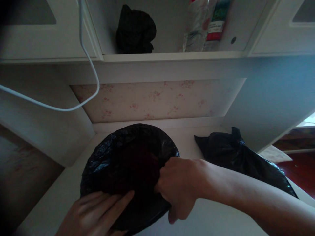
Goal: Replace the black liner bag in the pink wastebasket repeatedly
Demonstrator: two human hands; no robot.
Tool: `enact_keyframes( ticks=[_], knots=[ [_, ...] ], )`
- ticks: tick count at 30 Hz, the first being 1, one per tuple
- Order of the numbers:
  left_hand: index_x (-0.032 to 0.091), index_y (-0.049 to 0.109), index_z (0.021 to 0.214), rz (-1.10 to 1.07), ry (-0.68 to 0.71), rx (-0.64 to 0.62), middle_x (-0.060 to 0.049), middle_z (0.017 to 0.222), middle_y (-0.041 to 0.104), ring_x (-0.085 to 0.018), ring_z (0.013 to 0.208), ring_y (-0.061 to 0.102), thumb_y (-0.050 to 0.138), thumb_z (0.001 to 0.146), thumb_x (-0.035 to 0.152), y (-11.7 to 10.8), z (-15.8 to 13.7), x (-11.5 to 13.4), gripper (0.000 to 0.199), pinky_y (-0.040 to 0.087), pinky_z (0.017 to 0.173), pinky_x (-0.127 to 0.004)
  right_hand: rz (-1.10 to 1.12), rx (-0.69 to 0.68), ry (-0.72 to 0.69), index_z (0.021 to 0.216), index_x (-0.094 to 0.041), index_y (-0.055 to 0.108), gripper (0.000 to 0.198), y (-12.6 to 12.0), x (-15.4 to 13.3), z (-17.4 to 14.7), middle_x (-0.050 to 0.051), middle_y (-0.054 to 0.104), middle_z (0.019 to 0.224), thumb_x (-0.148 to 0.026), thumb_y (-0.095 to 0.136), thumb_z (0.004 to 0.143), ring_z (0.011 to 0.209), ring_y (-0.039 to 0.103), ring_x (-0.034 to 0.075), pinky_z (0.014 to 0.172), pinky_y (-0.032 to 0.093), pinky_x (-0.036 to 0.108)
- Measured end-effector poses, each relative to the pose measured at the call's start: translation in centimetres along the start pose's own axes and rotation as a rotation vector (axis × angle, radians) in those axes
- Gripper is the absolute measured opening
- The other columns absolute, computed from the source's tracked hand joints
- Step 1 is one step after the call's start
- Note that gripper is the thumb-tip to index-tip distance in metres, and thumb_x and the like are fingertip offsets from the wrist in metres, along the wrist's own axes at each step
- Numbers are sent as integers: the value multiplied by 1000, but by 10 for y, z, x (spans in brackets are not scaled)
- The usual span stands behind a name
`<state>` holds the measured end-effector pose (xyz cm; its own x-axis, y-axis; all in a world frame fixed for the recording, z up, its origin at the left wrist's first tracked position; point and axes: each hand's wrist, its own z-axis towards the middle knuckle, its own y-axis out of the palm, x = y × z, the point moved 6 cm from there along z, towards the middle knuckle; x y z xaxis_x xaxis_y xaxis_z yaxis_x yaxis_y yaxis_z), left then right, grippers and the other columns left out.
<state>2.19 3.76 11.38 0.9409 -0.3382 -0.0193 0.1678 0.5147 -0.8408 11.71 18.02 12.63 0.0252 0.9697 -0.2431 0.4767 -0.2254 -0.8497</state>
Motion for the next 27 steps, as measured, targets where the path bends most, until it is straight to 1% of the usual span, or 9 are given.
enact_keyframes(
  ticks=[3,6,8,11,15,18,22,24,27],
  knots=[
    [22,72,101,-46,9,-115,2,73,74,-18,63,70,56,104,44,-5,-6,-24,27,55,60,-32,-5,-127,15,113,-14,79,49,5,-2,-11,14,81,96,-48,84,79,88,78,37,73,58,44],
    [28,73,97,-79,2,-337,4,86,76,-17,80,72,74,92,31,-16,-11,-47,6,57,76,-30,87,53,-145,136,-15,68,61,-7,-12,-23,14,74,130,-40,84,82,119,71,34,102,54,46],
    [32,72,119,20,-10,-383,3,112,77,-21,106,72,79,87,29,-26,-12,-55,33,57,93,-34,67,182,-226,146,-13,60,75,-14,-14,-28,17,62,149,-37,87,80,141,56,33,126,31,51],
    [28,61,141,117,76,-224,-1,128,75,-24,119,69,69,94,42,-36,-4,-35,50,58,96,-36,-29,241,-230,151,-12,54,94,-12,-9,-24,22,50,158,-39,94,70,154,37,39,130,9,62],
    [18,67,127,44,90,17,0,106,82,-16,89,77,45,108,48,-18,11,9,42,60,80,-29,-96,188,-193,141,-14,62,79,-3,-1,-8,17,67,141,-36,92,72,133,61,37,119,38,59],
    [16,67,124,39,-47,-5,2,89,81,-15,66,75,38,111,39,1,10,11,39,56,57,-32,-132,133,-127,113,-12,74,43,3,5,-4,12,79,109,-32,87,76,104,74,33,96,55,48],
    [24,71,97,-67,-56,-241,7,72,73,-18,60,70,65,97,27,2,-4,-16,6,52,54,-35,-130,188,-109,94,-12,75,24,5,7,-17,11,79,92,-29,83,80,91,75,30,93,54,46],
    [27,69,83,-113,-45,-370,9,74,73,-17,68,72,80,84,19,-8,-9,-33,14,55,63,-33,-69,237,-144,96,-14,74,23,4,4,-26,9,80,97,-27,84,80,96,74,28,99,52,45],
    [33,73,105,-32,-32,-391,7,106,79,-20,101,75,87,80,30,-29,-6,-48,29,58,89,-32,-4,344,-216,113,-18,72,35,-1,-3,-36,7,78,117,-30,84,82,117,70,25,122,35,48]
  ],
)
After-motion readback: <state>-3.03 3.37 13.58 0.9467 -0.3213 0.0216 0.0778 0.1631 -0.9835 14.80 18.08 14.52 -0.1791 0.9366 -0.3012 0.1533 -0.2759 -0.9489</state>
